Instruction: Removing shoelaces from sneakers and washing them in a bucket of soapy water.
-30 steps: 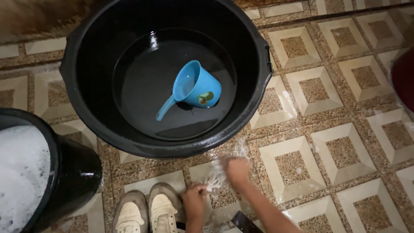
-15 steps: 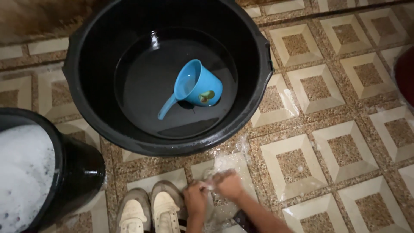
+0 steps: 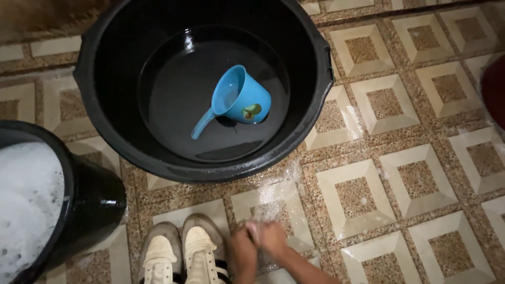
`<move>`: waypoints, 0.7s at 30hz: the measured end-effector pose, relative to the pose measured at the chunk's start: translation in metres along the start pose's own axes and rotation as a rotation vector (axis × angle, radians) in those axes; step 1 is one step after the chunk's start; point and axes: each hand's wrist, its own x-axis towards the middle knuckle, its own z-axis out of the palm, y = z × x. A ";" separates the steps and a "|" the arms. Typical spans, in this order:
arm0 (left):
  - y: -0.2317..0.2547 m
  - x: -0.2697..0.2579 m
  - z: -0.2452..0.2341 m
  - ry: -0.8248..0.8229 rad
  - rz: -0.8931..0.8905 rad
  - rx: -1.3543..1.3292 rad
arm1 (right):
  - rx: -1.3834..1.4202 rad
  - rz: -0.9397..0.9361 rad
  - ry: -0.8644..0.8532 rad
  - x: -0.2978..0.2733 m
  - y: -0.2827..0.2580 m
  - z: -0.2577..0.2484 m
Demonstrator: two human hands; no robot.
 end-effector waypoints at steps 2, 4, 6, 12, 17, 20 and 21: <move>-0.028 0.006 0.012 0.136 0.256 0.182 | -0.075 -0.090 -0.012 -0.016 0.005 0.002; -0.014 0.008 0.002 0.125 0.274 0.202 | -0.209 -0.153 0.137 0.002 0.051 0.000; 0.008 -0.010 -0.006 0.113 0.256 0.209 | -0.342 -0.232 0.254 0.011 0.065 -0.039; -0.008 -0.002 0.009 0.104 0.242 0.242 | 0.349 0.657 0.220 0.008 0.039 -0.126; -0.002 -0.027 0.012 0.011 -0.029 0.046 | 0.051 1.331 0.186 -0.096 -0.036 -0.146; 0.018 -0.054 -0.018 0.019 0.309 0.068 | 0.021 1.438 0.279 -0.129 -0.073 -0.087; -0.005 -0.054 -0.008 0.021 0.303 0.070 | 0.022 1.435 0.273 -0.143 -0.067 -0.059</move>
